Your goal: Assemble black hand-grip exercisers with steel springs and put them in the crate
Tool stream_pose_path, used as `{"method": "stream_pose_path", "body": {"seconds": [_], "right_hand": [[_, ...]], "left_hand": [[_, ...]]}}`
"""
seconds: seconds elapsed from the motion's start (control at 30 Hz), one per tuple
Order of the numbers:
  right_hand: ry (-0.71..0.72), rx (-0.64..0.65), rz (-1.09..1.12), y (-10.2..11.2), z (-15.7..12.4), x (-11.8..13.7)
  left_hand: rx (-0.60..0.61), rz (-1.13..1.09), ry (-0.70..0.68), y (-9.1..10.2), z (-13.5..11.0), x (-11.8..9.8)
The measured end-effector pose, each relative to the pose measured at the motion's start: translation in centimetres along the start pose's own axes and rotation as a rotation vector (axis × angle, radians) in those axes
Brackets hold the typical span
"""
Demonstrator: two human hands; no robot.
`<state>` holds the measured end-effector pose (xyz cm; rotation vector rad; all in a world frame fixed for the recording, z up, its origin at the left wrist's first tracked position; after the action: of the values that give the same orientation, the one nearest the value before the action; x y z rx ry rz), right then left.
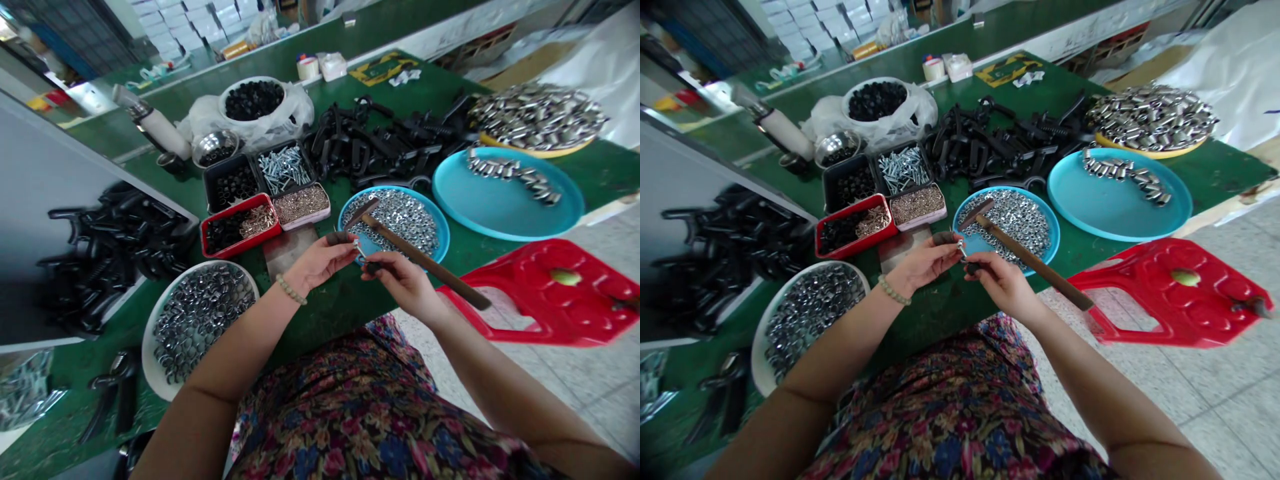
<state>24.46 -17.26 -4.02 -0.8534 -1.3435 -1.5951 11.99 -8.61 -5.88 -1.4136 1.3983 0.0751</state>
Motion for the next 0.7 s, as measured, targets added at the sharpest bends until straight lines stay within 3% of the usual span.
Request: {"method": "stream_pose_path", "body": {"seconds": [0.1,0.2,0.27,0.33,0.4,0.47,0.53,0.6,0.7], "right_hand": [[0.040,0.130,-0.049,-1.2,0.6,1.7],[0.058,0.360,-0.134,-2.7,1.0,3.3],[0.033,0.443,-0.123,-3.8,1.2,3.7],[-0.028,0.372,0.069,-4.7,1.6,3.6],[-0.117,0.248,0.379,-5.7,2.1,3.1],[-0.192,0.181,0.635,-7.0,2.4,2.6],[-0.233,0.191,0.732,-8.2,2.5,2.6],[-0.236,0.227,0.703,-8.8,2.6,2.8],[-0.218,0.230,0.625,-8.9,2.9,2.7]], "left_hand": [[-0.017,-0.157,0.052,2.1,-2.3,-0.3],[0.042,0.027,0.134,3.2,-4.0,-0.7],[0.113,0.206,0.150,3.2,-5.1,-1.7],[0.186,0.415,0.026,2.6,-6.3,-3.6],[0.209,0.652,-0.228,1.8,-7.6,-5.8],[0.144,0.844,-0.525,1.3,-9.1,-7.5],[0.006,0.926,-0.758,1.6,-10.5,-8.6],[-0.086,0.945,-0.845,2.1,-11.6,-9.0],[0.069,0.963,-0.773,1.6,-12.2,-8.6]]}}
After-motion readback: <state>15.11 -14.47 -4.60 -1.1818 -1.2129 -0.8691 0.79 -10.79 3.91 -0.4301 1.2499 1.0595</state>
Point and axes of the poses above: each hand's wrist, its own z-axis towards the middle knuckle, its own y-axis out of the back of the hand, x = y × z, the point moved 7 cm from there along z, towards the middle knuckle, and after that the axes turned 11 degrees about -z, right-handed, at the moved point
